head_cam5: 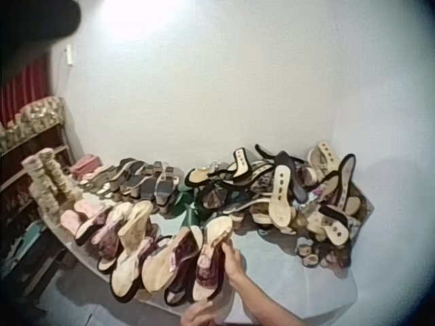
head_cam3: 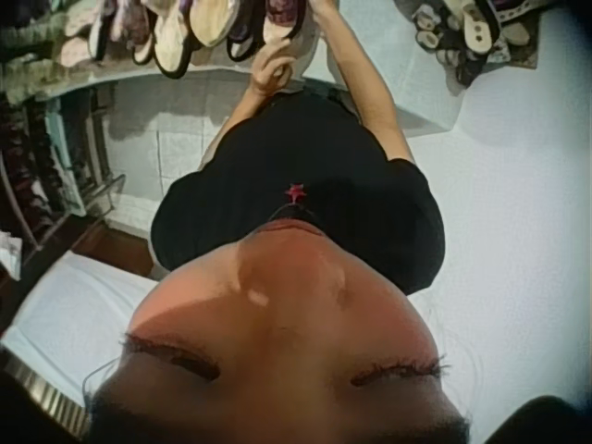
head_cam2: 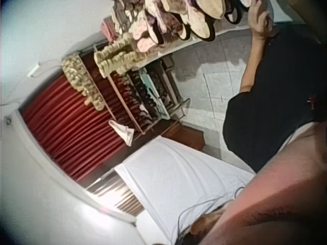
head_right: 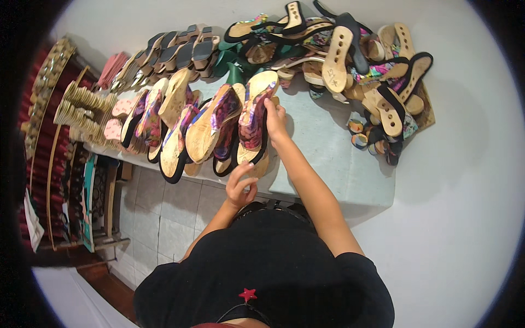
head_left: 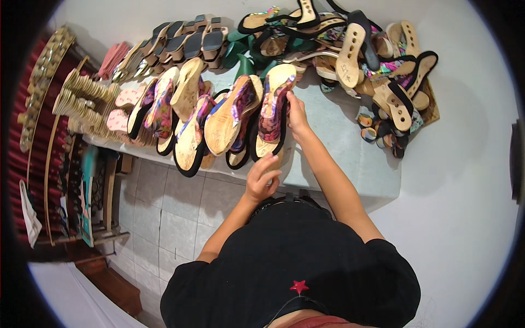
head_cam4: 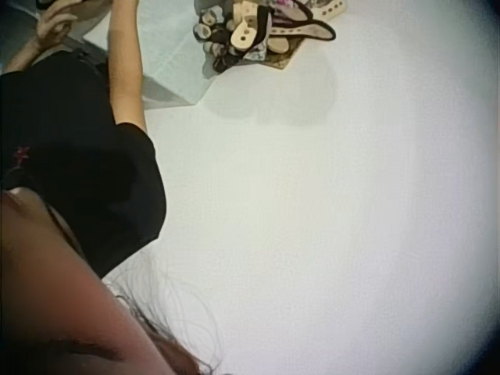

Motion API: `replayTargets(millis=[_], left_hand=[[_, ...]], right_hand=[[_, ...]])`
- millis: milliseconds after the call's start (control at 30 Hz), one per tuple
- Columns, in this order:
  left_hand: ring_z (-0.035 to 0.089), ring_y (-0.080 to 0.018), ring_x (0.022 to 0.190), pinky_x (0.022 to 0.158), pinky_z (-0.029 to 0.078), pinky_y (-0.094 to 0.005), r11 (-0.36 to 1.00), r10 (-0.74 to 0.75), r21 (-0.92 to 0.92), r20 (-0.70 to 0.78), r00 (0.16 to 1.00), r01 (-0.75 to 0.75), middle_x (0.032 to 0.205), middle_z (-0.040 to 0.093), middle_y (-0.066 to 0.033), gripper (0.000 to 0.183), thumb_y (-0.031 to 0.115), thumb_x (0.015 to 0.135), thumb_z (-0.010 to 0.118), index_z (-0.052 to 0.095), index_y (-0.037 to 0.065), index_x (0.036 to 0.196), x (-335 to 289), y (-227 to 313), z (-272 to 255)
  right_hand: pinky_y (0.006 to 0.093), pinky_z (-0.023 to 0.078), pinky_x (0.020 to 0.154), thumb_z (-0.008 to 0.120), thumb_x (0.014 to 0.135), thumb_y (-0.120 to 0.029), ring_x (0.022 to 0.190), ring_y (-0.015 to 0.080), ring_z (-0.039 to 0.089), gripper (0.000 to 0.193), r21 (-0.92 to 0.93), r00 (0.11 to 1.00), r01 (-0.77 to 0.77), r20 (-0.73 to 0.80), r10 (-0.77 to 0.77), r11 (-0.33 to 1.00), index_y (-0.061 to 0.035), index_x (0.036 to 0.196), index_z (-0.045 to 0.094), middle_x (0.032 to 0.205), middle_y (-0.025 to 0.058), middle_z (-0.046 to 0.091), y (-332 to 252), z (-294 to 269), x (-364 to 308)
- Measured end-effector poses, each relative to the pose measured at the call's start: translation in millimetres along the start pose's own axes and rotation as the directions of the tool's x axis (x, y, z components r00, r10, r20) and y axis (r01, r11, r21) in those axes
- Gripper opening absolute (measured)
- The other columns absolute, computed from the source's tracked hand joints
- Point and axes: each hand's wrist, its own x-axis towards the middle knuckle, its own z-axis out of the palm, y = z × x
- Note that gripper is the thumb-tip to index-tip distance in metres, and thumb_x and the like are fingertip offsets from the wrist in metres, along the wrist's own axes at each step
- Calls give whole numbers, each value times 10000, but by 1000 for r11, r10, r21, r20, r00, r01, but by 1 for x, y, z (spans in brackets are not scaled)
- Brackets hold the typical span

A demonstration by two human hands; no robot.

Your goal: Sorting and organizing various finished shoes and sandal components on a workbench.

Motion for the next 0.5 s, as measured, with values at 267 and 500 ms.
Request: replayTargets(millis=[267, 500], left_hand=[[604, -264, 793, 681, 494, -338, 946, 160, -287, 1, 987, -153, 825, 605, -75, 182, -72, 548, 583, 584, 53, 679, 36, 15, 54], [580, -238, 697, 623, 464, -322, 913, 110, -398, 31, 993, -89, 700, 584, -64, 188, -126, 555, 544, 572, 35, 649, 56, 26, 98]], right_hand=[[370, 365, 876, 601, 809, -365, 1054, 218, 437, 545, -144, 947, 191, -235, -221, 971, -85, 1227, 393, 1194, 100, 438, -9, -54, -43], [392, 290, 928, 688, 708, -134, 1050, 297, 392, 522, -769, 241, 388, -448, -861, 508, -18, 1149, 432, 1103, 153, 433, -70, -180, -67]])
